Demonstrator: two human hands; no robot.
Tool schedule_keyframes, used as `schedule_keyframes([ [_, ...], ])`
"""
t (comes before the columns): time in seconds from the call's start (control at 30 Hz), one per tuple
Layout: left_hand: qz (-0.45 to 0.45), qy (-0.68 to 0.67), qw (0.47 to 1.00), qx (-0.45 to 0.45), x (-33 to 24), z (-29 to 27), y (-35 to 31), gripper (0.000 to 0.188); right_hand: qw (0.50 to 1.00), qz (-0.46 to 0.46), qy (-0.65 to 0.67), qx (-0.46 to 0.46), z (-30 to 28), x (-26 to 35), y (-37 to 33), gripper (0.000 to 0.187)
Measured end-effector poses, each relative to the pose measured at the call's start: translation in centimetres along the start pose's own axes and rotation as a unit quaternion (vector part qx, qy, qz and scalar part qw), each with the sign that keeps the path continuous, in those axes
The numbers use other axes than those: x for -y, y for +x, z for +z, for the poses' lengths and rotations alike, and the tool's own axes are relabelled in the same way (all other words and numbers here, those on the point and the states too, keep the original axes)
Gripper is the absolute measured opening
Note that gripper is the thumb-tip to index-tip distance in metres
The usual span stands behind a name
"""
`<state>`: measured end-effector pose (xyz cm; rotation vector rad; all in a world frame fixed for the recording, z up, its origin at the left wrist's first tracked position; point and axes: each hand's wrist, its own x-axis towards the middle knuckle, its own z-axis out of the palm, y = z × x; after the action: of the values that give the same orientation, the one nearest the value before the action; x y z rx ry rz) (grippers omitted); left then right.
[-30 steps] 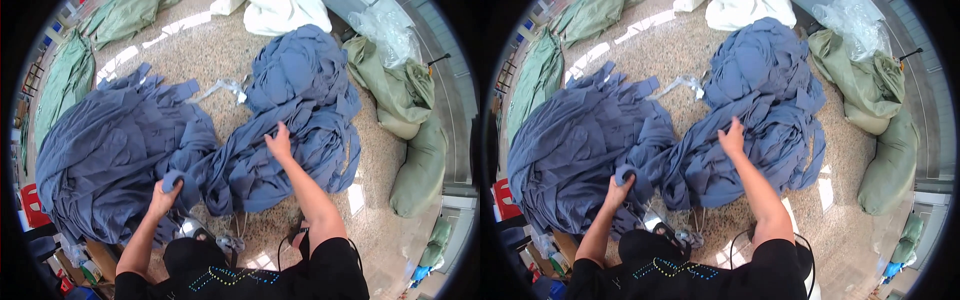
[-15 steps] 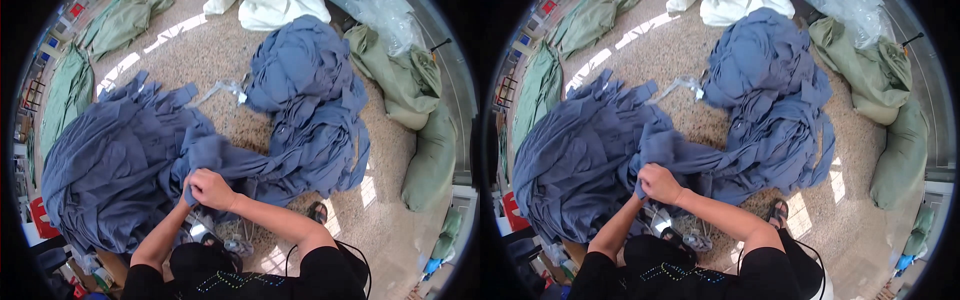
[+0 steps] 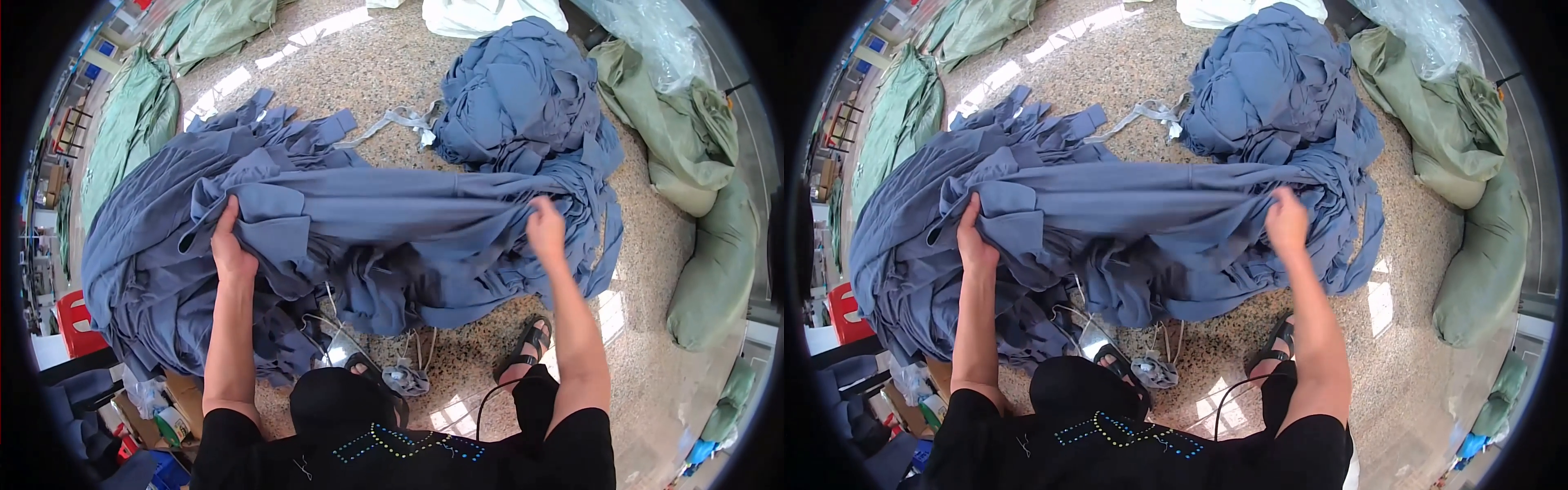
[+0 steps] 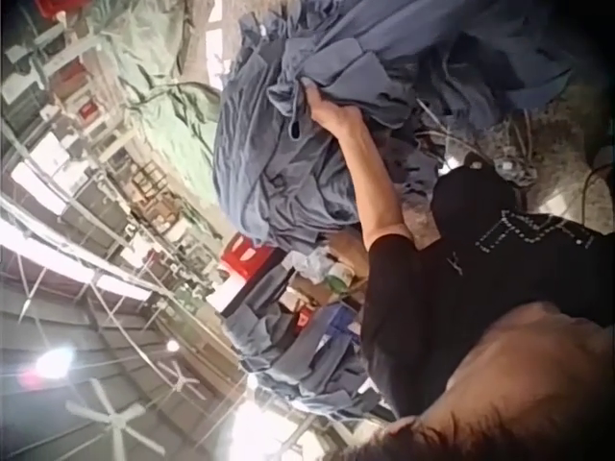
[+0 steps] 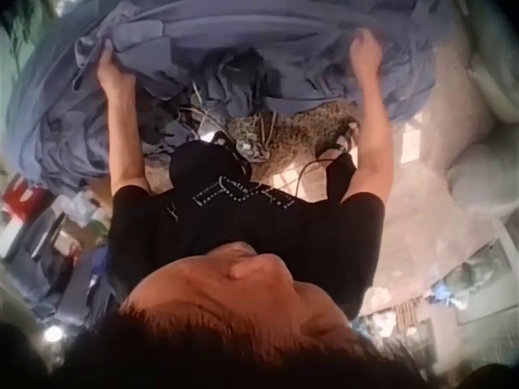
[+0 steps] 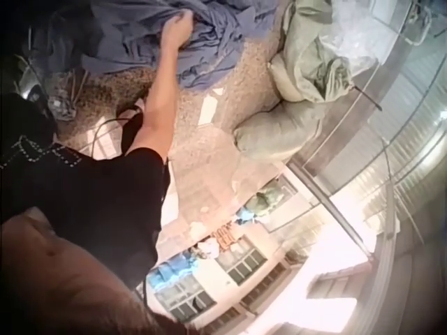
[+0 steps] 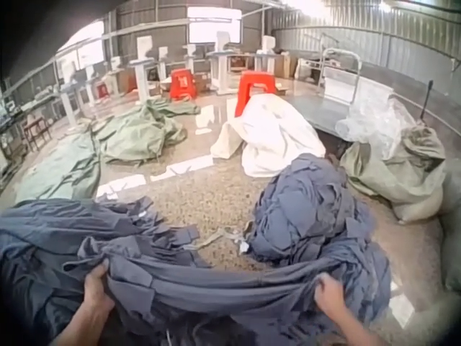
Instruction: Sorting through large piles of blue fabric on a factory floor.
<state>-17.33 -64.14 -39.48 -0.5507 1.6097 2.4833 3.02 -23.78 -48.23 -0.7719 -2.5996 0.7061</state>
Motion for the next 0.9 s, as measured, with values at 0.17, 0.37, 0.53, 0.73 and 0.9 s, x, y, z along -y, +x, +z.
schedule_keyframes([
  [0.17,-0.014,-0.026,0.999,0.02,-1.0,1.0,1.4,0.026,0.978,0.128,0.16,-0.042,-4.4,3.2,8.0,0.02],
  [0.37,-0.03,0.075,0.997,-0.007,0.7,0.5,5.6,0.037,0.896,0.163,0.412,0.007,0.6,8.0,11.9,0.03],
  [0.53,0.028,0.262,0.962,0.076,4.2,-2.2,0.4,0.038,0.974,0.056,0.059,0.21,8.3,0.1,7.7,0.045],
  [0.73,-0.057,0.37,0.918,0.13,5.6,-4.4,-6.2,0.035,0.741,0.548,0.284,0.262,14.0,-3.0,1.4,0.035],
  [0.9,-0.048,0.458,0.867,0.188,6.7,-1.2,-7.9,0.034,0.743,0.579,0.334,0.033,16.1,-1.9,1.3,0.009],
])
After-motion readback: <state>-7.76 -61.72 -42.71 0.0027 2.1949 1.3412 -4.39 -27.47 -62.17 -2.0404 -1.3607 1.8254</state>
